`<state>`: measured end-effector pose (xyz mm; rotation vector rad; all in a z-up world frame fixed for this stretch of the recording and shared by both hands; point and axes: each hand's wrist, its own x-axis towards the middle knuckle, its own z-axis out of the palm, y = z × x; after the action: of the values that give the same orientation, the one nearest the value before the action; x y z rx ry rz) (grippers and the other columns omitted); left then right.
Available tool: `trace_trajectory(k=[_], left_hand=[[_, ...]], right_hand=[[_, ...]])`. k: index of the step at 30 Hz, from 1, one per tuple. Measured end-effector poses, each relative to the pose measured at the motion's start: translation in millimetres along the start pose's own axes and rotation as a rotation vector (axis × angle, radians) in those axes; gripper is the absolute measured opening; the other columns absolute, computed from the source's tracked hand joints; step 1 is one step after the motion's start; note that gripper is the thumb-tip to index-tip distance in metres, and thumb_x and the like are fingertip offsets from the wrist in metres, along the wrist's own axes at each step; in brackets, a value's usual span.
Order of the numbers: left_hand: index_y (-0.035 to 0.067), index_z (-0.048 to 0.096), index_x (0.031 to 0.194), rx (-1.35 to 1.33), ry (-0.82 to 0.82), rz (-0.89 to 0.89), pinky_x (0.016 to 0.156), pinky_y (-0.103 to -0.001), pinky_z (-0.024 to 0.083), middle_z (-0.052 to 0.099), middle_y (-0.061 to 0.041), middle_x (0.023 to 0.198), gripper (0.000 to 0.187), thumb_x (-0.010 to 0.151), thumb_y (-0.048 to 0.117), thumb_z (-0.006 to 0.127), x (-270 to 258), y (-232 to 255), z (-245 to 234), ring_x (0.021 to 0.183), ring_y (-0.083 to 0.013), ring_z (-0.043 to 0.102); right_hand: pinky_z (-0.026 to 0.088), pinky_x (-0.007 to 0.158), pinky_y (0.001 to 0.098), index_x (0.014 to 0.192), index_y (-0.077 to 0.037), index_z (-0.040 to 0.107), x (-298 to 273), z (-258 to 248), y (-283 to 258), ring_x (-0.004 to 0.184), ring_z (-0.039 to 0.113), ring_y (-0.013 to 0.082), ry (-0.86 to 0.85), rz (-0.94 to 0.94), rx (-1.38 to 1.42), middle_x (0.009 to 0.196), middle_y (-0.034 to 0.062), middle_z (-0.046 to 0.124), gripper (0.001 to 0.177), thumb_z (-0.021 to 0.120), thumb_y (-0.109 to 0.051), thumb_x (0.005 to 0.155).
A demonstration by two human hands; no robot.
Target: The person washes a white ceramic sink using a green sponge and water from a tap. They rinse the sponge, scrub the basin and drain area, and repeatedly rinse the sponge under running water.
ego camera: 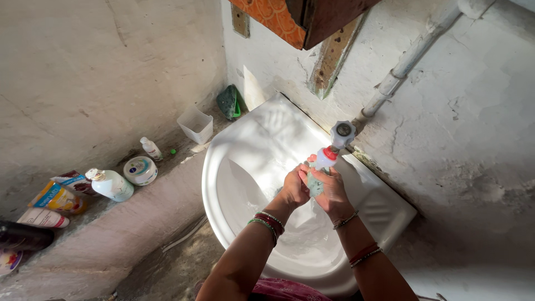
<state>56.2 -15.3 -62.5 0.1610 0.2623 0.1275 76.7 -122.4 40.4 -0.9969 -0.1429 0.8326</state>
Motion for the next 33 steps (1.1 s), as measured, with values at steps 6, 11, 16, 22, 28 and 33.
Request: trace_trajectory(k=[6, 11, 16, 22, 28, 33], left_hand=[[0.015, 0.067, 0.098, 0.337, 0.057, 0.085, 0.038, -0.026, 0.043, 0.057, 0.002, 0.067, 0.028, 0.104, 0.026, 0.042, 27.6, -6.0, 16.4, 0.046, -0.0094, 0.051], [0.004, 0.068, 0.099, 0.732, 0.430, 0.257, 0.054, -0.032, 0.050, 0.067, -0.007, 0.084, 0.028, 0.105, 0.020, 0.045, -14.3, 27.4, 42.1, 0.059, -0.0168, 0.059], [0.009, 0.074, 0.109, 0.888, 0.486, 0.281, 0.069, -0.030, 0.048, 0.071, -0.004, 0.105, 0.032, 0.102, 0.024, 0.047, -61.1, 46.3, 65.5, 0.075, -0.0147, 0.062], [0.007, 0.073, 0.109, 0.902, 0.536, 0.221, 0.074, -0.033, 0.049, 0.067, -0.006, 0.109, 0.031, 0.102, 0.025, 0.049, -69.6, 46.9, 61.9, 0.080, -0.0172, 0.063], [0.006, 0.071, 0.110, 0.910, 0.556, 0.191, 0.073, -0.033, 0.049, 0.068, -0.007, 0.106, 0.031, 0.102, 0.027, 0.050, -73.8, 47.1, 57.9, 0.082, -0.0165, 0.063], [0.009, 0.069, 0.116, 0.967, 0.634, 0.170, 0.075, -0.033, 0.050, 0.068, -0.004, 0.103, 0.031, 0.098, 0.029, 0.055, -80.5, 57.3, 59.2, 0.085, -0.0177, 0.061]], right_hand=[[0.054, 0.083, 0.0293, 0.119, -0.001, 0.065, 20.9, -18.8, 10.6, 0.087, 0.059, 0.0113, -0.054, -0.083, 0.113, 0.106, 0.0051, 0.065, 0.023, 0.057, -0.006, 0.099], [0.046, 0.055, 0.0280, 0.100, -0.011, 0.063, 44.6, -6.5, 17.7, 0.064, 0.056, 0.0107, 0.142, 0.051, -0.045, 0.082, -0.0009, 0.063, 0.022, 0.058, -0.032, 0.102], [0.033, 0.041, 0.0282, 0.077, -0.016, 0.052, 59.0, 9.4, 22.6, 0.044, 0.037, 0.0126, 0.164, 0.079, -0.053, 0.059, -0.0045, 0.044, 0.039, 0.056, -0.046, 0.102], [0.024, 0.040, 0.0308, 0.062, -0.020, 0.036, 44.7, 22.7, 17.7, 0.044, 0.031, 0.0150, 0.201, 0.121, -0.025, 0.054, -0.0048, 0.034, 0.051, 0.052, -0.045, 0.104], [0.044, 0.055, 0.0314, 0.079, -0.014, 0.044, 15.5, 39.9, 4.2, 0.066, 0.049, 0.0187, 0.122, 0.166, 0.278, 0.074, 0.0030, 0.046, 0.023, 0.043, -0.028, 0.098], [0.044, 0.061, 0.0196, 0.138, -0.006, 0.050, 18.8, 22.5, 13.7, 0.077, 0.050, 0.0123, -0.105, 0.080, 0.243, 0.116, 0.0108, 0.060, 0.038, 0.049, -0.017, 0.101]])
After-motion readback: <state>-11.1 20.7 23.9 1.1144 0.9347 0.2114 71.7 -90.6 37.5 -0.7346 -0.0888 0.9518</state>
